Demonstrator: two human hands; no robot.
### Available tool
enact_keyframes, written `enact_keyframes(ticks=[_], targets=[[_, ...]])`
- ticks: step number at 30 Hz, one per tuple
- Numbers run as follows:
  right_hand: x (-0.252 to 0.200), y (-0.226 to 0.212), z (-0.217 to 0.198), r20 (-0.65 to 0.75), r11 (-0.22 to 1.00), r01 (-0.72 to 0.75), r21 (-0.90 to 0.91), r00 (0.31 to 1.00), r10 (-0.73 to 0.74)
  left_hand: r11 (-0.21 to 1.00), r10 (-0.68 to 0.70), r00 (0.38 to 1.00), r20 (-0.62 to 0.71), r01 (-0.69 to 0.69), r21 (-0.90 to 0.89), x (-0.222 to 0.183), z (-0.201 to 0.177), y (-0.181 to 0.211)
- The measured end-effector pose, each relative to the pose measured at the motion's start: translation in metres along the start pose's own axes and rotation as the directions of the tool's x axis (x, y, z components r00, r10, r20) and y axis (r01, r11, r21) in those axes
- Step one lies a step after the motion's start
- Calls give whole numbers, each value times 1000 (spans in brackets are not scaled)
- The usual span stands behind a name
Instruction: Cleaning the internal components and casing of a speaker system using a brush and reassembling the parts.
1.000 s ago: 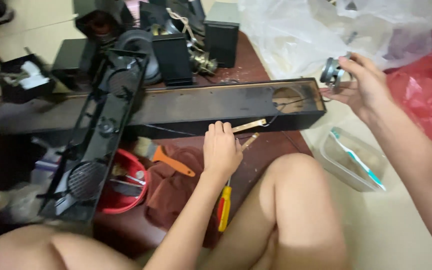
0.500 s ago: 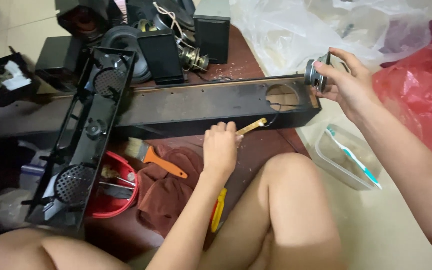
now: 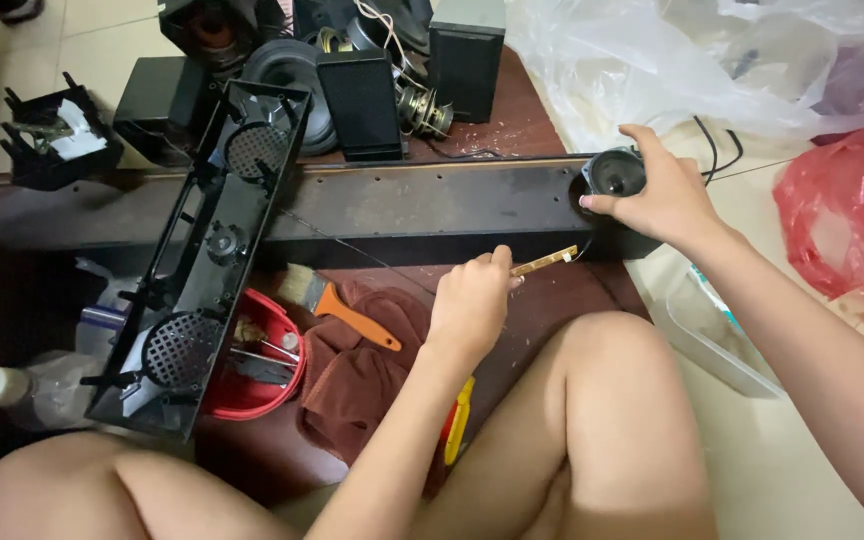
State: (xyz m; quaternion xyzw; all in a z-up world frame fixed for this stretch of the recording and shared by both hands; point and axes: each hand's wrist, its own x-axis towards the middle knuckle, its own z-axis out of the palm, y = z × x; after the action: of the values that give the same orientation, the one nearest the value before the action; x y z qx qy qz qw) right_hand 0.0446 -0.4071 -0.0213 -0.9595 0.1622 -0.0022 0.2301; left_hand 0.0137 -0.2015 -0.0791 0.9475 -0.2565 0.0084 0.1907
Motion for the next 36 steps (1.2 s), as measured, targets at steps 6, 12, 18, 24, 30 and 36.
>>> enact_keyframes(ticks=[6,12,18,24,30,36], targets=[[-1,1,11,42,997,65,-33,997,-64,999,-18,1000,14,19,-49,-2,-3,0],[-7,-3,11,63,993,114,4,991,-114,997,-36,999,23,37,-61,-4,-3,-1],[-11,2,12,64,988,142,-53,988,-138,995,-54,998,30,56,-78,-3,-1,-3],[-16,-5,7,48,992,118,-56,992,-115,995,-52,999,8,52,-85,-3,1,-3],[7,0,14,31,984,23,-179,999,-18,996,-52,998,26,53,-78,-1,-4,3],[15,1,15,35,925,103,-366,995,-97,995,-61,998,17,62,-84,-3,-5,2]])
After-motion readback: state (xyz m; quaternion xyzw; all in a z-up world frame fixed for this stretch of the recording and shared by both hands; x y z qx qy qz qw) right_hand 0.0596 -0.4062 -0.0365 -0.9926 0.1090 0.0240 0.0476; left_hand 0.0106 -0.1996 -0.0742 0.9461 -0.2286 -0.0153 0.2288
